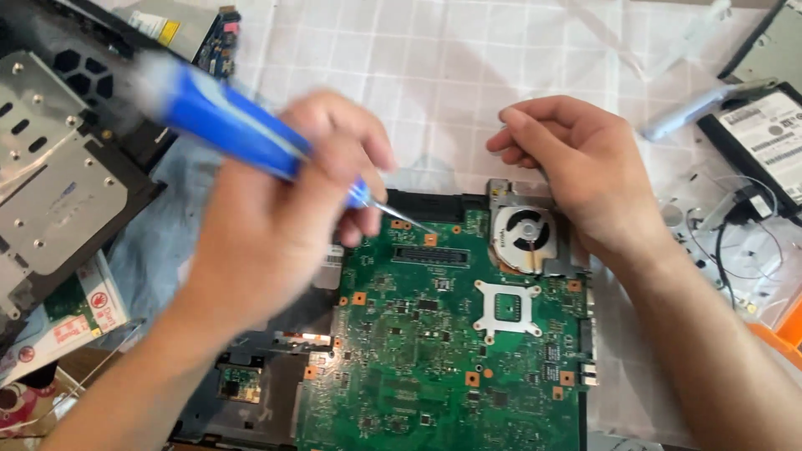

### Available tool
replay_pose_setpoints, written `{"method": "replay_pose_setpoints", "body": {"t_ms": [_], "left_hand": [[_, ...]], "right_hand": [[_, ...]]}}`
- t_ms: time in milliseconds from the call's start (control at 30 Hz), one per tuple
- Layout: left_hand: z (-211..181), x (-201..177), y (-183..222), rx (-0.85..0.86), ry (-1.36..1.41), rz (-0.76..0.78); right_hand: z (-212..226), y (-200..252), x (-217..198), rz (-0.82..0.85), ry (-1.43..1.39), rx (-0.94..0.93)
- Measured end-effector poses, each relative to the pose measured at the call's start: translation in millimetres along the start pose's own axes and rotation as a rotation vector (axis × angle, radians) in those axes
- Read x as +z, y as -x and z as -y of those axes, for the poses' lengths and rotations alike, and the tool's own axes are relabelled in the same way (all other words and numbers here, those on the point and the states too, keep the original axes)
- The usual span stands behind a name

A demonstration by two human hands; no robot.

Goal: Disassembling a laptop by removing screws from the motherboard and lifting the board for inspection.

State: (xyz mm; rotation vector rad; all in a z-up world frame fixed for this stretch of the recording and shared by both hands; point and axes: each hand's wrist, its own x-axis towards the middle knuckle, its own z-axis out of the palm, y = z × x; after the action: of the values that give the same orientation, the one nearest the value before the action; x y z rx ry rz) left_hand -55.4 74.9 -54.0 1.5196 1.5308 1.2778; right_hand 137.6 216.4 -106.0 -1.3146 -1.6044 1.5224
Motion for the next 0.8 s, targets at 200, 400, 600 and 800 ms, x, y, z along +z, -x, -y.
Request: {"method": "replay_pose_setpoints", "body": {"t_ms": [200,400,600,800], "left_hand": [[8,23,-1,0.188,-0.113,0.147],[-3,32,-6,0.103,-0.202,0.119],[-3,37,-17,0.093,-0.239,0.066],[-3,40,-25,-0.005,-0.276,0.072]], "right_hand": [[4,0,-1,-0.008,0.035,0.035],[5,1,-3,0.025,0.056,0.026],[8,2,-3,0.029,0.077,0.035],[5,1,-4,0.036,0.066,0.028]]}}
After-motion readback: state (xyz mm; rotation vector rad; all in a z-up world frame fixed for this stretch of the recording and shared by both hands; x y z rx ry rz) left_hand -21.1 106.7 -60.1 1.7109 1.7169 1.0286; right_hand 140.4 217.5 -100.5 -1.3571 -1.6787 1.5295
